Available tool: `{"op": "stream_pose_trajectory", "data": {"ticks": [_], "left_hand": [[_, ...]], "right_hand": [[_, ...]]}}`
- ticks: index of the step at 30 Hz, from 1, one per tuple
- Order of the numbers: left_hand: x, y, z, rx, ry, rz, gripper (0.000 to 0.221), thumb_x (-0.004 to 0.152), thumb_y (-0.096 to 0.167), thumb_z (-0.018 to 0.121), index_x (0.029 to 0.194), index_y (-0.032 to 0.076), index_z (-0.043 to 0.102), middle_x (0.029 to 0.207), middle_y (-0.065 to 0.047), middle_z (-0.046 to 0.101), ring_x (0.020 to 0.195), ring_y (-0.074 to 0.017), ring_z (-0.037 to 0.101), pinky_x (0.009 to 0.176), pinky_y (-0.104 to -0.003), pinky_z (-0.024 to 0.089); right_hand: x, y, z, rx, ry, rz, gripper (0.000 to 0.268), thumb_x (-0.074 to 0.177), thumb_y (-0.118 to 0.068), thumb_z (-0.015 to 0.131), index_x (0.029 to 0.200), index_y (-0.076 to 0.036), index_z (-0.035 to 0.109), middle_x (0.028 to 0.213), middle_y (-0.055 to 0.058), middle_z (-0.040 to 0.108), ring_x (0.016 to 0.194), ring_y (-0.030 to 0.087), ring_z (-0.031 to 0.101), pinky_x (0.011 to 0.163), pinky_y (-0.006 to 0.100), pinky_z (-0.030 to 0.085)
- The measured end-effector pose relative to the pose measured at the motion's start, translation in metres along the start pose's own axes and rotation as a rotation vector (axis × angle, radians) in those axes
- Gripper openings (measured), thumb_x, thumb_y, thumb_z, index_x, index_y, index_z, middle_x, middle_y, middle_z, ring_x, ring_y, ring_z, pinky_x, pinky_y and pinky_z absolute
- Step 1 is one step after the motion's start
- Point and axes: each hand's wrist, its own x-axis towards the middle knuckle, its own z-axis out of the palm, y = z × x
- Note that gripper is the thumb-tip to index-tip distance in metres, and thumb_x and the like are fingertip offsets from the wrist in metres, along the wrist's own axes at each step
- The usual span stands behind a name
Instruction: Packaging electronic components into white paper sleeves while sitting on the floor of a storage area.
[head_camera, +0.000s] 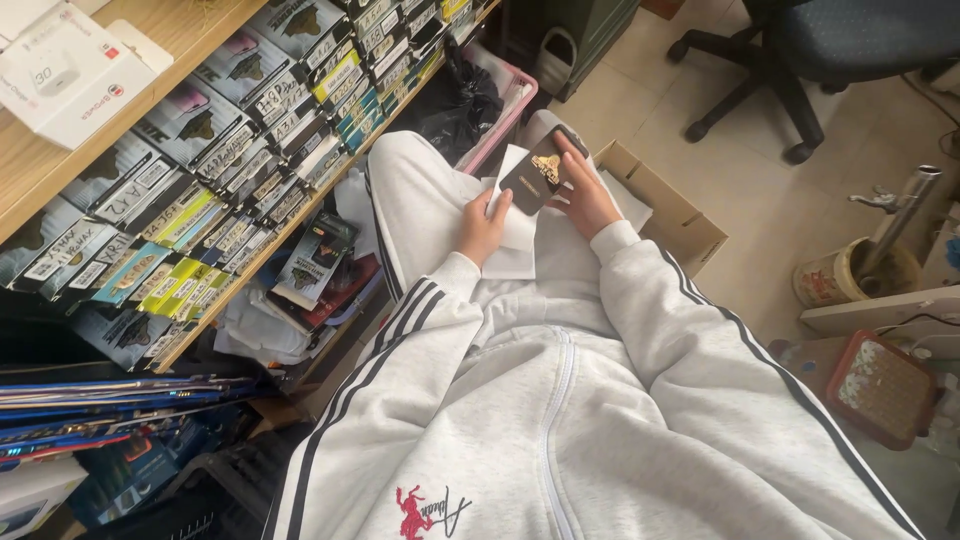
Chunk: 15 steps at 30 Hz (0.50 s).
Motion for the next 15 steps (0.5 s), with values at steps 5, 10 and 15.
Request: {"op": "stream_pose_trajectory", "data": {"ticks": [5,10,15], "left_hand": [[-0.009,0.017,0.0,0.022,-0.034,0.035,0.038,0.105,0.048,0.053,0.091,0.014,0.065,0.079,0.0,0.066,0.08,-0.0128,0.063,0.077,-0.031,0.052],[-0.003,-0.004,0.0,0.036,0.021,0.04,0.034,0.108,0.043,0.05,0.094,0.016,0.066,0.079,0.0,0.066,0.079,-0.011,0.063,0.075,-0.029,0.052],[-0.006,-0.001,0.0,0.055,0.01,0.016,0.033,0.106,0.039,0.053,0.107,0.011,0.071,0.09,-0.007,0.074,0.09,-0.0183,0.069,0.084,-0.036,0.055]], "right_hand": [[0.003,0.001,-0.001,0.002,0.116,-0.022,0.052,0.109,-0.049,0.048,0.157,-0.048,0.028,0.168,0.008,0.019,0.135,0.039,0.044,0.11,0.045,0.041],[-0.014,-0.012,0.016,-0.331,-0.14,0.086,0.055,0.102,-0.044,0.059,0.154,-0.042,0.041,0.164,0.004,0.034,0.125,0.025,0.056,0.099,0.033,0.052],[-0.01,0.0,0.01,-0.333,-0.259,0.153,0.051,0.1,-0.04,0.059,0.148,-0.024,0.054,0.155,0.015,0.048,0.126,0.035,0.059,0.101,0.042,0.051]]}}
